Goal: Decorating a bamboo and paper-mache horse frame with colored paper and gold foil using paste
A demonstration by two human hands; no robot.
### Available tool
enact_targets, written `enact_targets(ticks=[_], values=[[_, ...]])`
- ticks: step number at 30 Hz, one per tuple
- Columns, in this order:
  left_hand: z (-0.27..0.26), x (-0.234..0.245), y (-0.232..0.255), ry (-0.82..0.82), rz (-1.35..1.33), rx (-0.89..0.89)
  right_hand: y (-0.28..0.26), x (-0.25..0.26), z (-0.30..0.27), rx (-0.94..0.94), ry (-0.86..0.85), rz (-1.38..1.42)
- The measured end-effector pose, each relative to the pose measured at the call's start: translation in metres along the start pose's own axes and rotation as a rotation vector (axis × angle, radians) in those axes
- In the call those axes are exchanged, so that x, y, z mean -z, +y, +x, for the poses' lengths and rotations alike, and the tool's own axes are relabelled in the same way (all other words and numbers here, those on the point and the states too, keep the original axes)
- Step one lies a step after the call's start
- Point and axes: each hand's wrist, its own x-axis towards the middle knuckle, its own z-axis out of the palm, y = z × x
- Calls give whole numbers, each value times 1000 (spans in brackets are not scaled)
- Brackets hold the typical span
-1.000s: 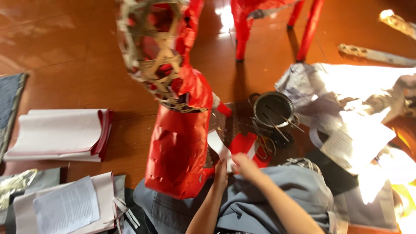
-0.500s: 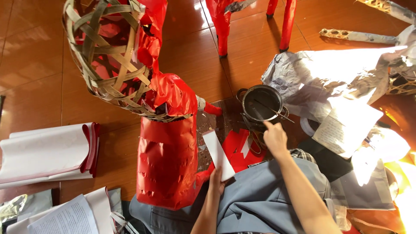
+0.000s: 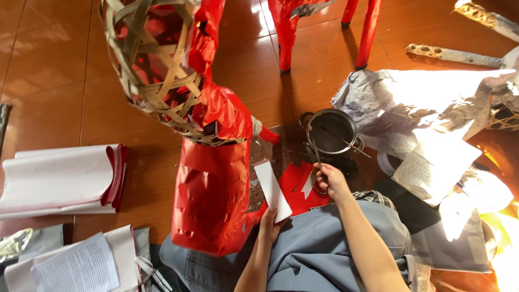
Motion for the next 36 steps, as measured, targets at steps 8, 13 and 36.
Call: enact_targets(ticks=[8, 13, 36], values=[[26, 12, -15, -95, -69, -47, -28, 11, -48, 306, -68, -92], [48, 31, -30, -118, -105, -59, -17, 14, -65, 247, -50, -308], [81, 35, -53, -108, -184, 63, 57, -34, -118, 891, -9, -1946]])
